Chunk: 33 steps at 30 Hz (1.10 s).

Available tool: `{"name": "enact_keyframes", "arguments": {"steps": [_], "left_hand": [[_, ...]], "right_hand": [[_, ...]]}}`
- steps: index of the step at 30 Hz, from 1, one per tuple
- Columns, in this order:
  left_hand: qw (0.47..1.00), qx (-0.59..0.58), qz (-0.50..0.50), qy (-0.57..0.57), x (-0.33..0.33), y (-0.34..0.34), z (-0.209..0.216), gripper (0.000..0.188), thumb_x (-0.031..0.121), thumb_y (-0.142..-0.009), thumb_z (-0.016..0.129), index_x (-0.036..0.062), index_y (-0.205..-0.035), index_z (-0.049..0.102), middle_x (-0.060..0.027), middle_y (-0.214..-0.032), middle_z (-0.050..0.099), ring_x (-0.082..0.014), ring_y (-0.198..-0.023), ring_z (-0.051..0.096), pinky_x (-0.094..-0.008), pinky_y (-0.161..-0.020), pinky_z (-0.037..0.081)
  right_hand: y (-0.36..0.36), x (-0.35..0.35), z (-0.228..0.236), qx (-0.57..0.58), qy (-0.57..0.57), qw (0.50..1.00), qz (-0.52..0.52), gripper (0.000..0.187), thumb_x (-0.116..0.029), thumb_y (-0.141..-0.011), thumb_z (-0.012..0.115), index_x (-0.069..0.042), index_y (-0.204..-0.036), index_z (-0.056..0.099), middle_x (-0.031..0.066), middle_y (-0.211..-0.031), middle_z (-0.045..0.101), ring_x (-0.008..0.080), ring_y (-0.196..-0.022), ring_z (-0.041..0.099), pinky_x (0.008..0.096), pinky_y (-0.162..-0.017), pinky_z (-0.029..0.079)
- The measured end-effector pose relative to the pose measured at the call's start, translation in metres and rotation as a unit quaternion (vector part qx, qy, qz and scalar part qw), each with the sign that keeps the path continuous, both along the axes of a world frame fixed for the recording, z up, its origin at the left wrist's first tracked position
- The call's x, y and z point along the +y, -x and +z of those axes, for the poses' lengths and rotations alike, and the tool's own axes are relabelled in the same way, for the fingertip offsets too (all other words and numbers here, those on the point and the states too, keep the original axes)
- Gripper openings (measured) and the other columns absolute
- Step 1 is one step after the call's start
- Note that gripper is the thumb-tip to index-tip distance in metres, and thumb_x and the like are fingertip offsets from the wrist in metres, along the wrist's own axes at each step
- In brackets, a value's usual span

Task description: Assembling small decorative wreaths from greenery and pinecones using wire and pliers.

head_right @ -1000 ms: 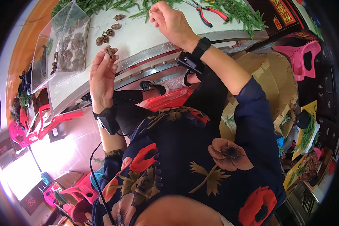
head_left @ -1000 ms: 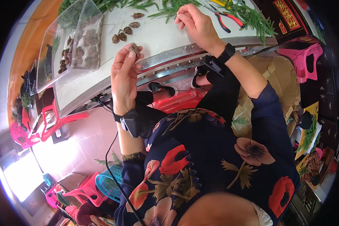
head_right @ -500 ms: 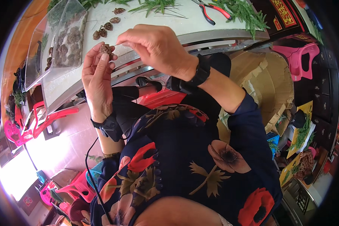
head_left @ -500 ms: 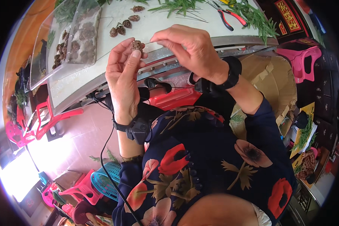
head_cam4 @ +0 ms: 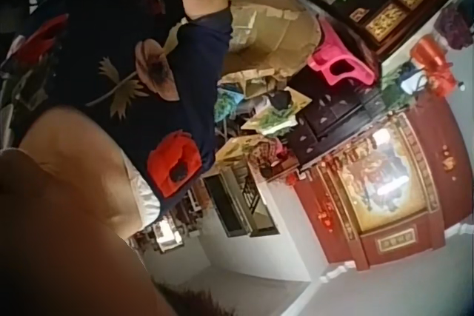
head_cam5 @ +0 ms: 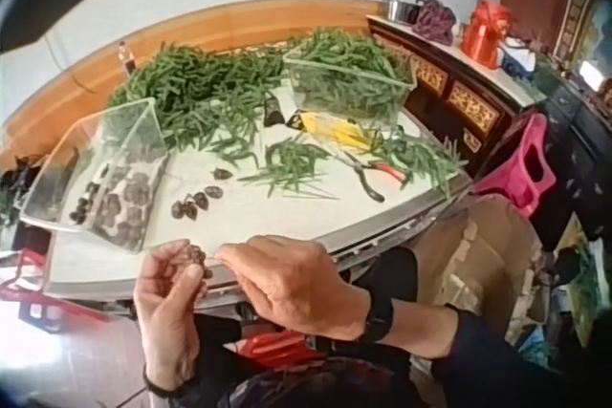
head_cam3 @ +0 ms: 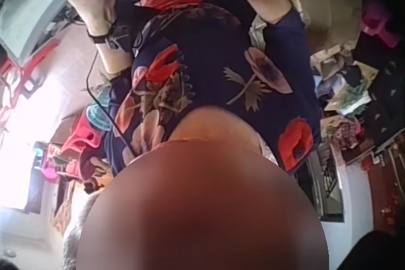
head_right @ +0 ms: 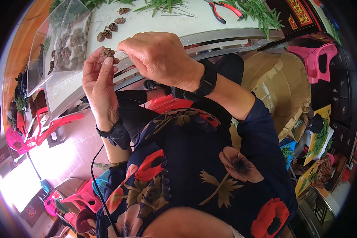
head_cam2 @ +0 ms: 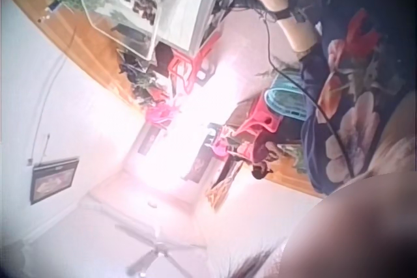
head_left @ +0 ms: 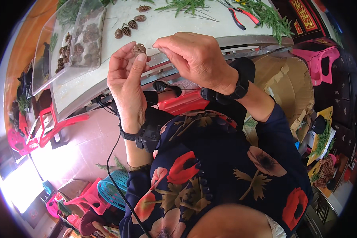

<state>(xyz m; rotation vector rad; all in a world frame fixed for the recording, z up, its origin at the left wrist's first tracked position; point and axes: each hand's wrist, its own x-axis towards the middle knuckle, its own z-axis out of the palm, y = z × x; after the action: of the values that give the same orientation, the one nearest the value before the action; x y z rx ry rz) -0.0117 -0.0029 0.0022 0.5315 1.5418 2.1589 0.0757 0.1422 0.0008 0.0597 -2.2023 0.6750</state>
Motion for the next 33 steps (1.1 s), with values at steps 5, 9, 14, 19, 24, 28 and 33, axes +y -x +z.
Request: {"name": "enact_keyframes", "arguments": {"steps": [5, 9, 14, 19, 24, 28, 33], "left_hand": [[1.0, 0.014, -0.002, -0.009, 0.002, -0.002, -0.003, 0.03, 0.001, -0.085, 0.065, -0.0003, -0.114, 0.057, -0.0044, -0.095, 0.063, -0.0105, -0.082, 0.06, -0.0216, -0.073, 0.048], [1.0, 0.004, -0.02, -0.009, 0.001, -0.005, -0.006, 0.03, 0.0, -0.086, 0.064, -0.0005, -0.115, 0.056, -0.0052, -0.098, 0.062, -0.0114, -0.085, 0.06, -0.0228, -0.075, 0.049], [0.998, -0.029, -0.029, -0.036, 0.004, -0.008, -0.008, 0.029, 0.0, -0.089, 0.06, -0.0017, -0.116, 0.054, -0.0077, -0.104, 0.061, -0.0135, -0.088, 0.061, -0.0257, -0.079, 0.051], [0.996, -0.055, -0.054, -0.048, 0.006, -0.01, -0.011, 0.025, 0.002, -0.092, 0.056, -0.0026, -0.116, 0.053, -0.0106, -0.106, 0.06, -0.0157, -0.091, 0.062, -0.0279, -0.082, 0.052], [0.991, -0.078, -0.053, -0.096, 0.001, -0.006, -0.014, 0.022, 0.008, -0.096, 0.051, -0.0031, -0.115, 0.053, -0.0122, -0.106, 0.06, -0.0173, -0.093, 0.062, -0.0289, -0.082, 0.053], [0.99, -0.082, -0.053, -0.101, -0.001, -0.002, -0.01, 0.023, 0.013, -0.098, 0.048, -0.0034, -0.114, 0.053, -0.0121, -0.104, 0.06, -0.0178, -0.092, 0.062, -0.0292, -0.083, 0.054], [0.985, -0.114, -0.067, -0.112, -0.004, -0.004, -0.008, 0.023, 0.013, -0.098, 0.048, -0.0035, -0.114, 0.053, -0.0119, -0.102, 0.06, -0.0182, -0.091, 0.063, -0.0289, -0.083, 0.054]], "right_hand": [[0.002, -0.005, -0.001, 0.014, 0.022, 1.0, -0.014, 0.013, -0.001, -0.081, 0.066, -0.006, -0.093, 0.064, 0.0081, -0.071, 0.064, 0.0226, -0.06, 0.062, 0.0289, -0.051, 0.047], [0.003, -0.012, -0.001, 0.008, 0.041, 0.999, -0.024, 0.011, -0.002, -0.081, 0.066, -0.005, -0.091, 0.062, 0.0077, -0.069, 0.063, 0.0233, -0.058, 0.062, 0.0292, -0.05, 0.047], [0.003, -0.018, 0.0, 0.006, 0.011, 0.999, -0.043, 0.01, -0.003, -0.081, 0.066, -0.005, -0.088, 0.06, 0.0074, -0.068, 0.063, 0.0236, -0.057, 0.063, 0.0294, -0.049, 0.047], [0.005, -0.022, -0.006, 0.001, -0.001, 0.998, -0.07, 0.009, -0.003, -0.081, 0.066, -0.004, -0.087, 0.059, 0.0074, -0.068, 0.063, 0.0235, -0.058, 0.063, 0.0296, -0.048, 0.047], [0.002, -0.025, -0.007, 0.014, -0.03, 0.997, -0.072, 0.009, -0.003, -0.081, 0.066, -0.004, -0.088, 0.06, 0.0075, -0.069, 0.064, 0.0232, -0.059, 0.064, 0.0296, -0.049, 0.048], [-0.006, -0.025, -0.004, 0.03, -0.012, 0.998, -0.052, 0.009, -0.004, -0.081, 0.066, -0.004, -0.089, 0.061, 0.0077, -0.07, 0.065, 0.0231, -0.06, 0.064, 0.0291, -0.05, 0.048], [-0.004, -0.027, 0.0, 0.025, 0.069, 0.997, -0.034, 0.008, -0.005, -0.083, 0.065, -0.004, -0.09, 0.062, 0.008, -0.071, 0.065, 0.0231, -0.06, 0.064, 0.0284, -0.051, 0.047]]}}
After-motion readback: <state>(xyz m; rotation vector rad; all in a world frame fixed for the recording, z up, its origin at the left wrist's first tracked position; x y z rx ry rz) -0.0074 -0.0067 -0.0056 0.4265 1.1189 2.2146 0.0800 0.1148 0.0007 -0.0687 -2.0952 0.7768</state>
